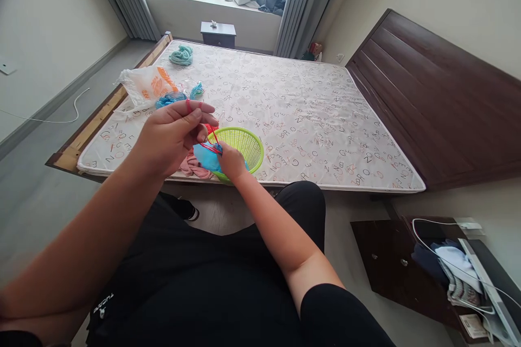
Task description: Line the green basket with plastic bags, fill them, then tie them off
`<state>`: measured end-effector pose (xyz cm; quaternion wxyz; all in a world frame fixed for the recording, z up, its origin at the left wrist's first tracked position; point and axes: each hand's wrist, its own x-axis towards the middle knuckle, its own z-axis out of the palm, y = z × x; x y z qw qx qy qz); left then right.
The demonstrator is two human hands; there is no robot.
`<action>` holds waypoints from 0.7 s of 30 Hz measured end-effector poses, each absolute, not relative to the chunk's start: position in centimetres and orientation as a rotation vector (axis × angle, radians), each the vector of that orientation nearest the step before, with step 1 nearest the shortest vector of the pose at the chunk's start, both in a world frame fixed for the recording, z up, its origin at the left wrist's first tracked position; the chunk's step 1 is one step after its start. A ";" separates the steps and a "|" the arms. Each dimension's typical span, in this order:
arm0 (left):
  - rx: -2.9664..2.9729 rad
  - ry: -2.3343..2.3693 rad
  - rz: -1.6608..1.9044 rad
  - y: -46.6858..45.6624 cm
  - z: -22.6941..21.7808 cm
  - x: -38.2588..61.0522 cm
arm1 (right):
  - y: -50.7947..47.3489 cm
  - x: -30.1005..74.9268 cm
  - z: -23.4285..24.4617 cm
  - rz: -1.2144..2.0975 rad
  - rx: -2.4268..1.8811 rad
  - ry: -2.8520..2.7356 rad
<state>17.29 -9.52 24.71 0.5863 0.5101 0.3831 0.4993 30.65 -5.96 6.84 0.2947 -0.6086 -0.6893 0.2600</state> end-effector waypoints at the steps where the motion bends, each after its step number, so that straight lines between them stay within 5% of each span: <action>1: 1.204 0.897 1.165 -9.1 24.5 16.9 | -5.9 31.2 6.9 0.685 -1.620 -1.896; 13: 1.303 0.933 0.998 -9.4 23.6 16.4 | -11.0 31.9 16.2 0.601 -1.229 -1.587; 21: 1.329 1.160 1.426 -7.3 21.3 13.6 | -8.7 35.0 14.4 0.901 -1.083 -1.139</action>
